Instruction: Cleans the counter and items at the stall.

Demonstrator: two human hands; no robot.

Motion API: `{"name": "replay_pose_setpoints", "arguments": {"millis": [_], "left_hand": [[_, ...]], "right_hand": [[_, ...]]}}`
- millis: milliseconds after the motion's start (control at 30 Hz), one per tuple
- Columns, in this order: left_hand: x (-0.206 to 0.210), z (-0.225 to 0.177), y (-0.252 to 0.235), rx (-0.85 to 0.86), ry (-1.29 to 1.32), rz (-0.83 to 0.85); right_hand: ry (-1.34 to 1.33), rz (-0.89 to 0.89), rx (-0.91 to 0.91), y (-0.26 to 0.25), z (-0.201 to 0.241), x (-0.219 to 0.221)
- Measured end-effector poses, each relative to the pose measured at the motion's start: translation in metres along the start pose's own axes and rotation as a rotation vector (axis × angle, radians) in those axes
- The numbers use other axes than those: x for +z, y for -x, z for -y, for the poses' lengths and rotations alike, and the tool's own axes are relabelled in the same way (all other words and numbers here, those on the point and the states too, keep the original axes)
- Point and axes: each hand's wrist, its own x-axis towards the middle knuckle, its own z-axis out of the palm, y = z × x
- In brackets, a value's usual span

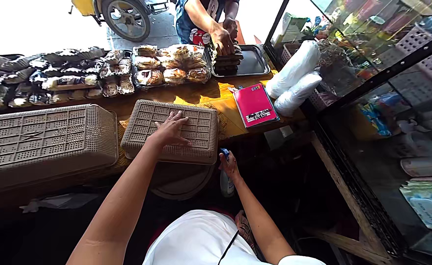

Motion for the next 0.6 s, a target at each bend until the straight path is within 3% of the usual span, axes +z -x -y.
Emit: {"name": "replay_pose_setpoints", "arguments": {"millis": [167, 400, 600], "left_hand": [[0.001, 0.001, 0.000, 0.017, 0.010, -0.015], [0.000, 0.000, -0.001, 0.007, 0.019, -0.003], [0.000, 0.001, -0.002, -0.001, -0.012, -0.008]], "right_hand": [[-0.009, 0.056, 0.027, -0.004, 0.000, 0.001], [0.025, -0.091, -0.018, -0.008, 0.008, 0.004], [0.050, -0.041, 0.000, -0.022, 0.016, 0.001]]}}
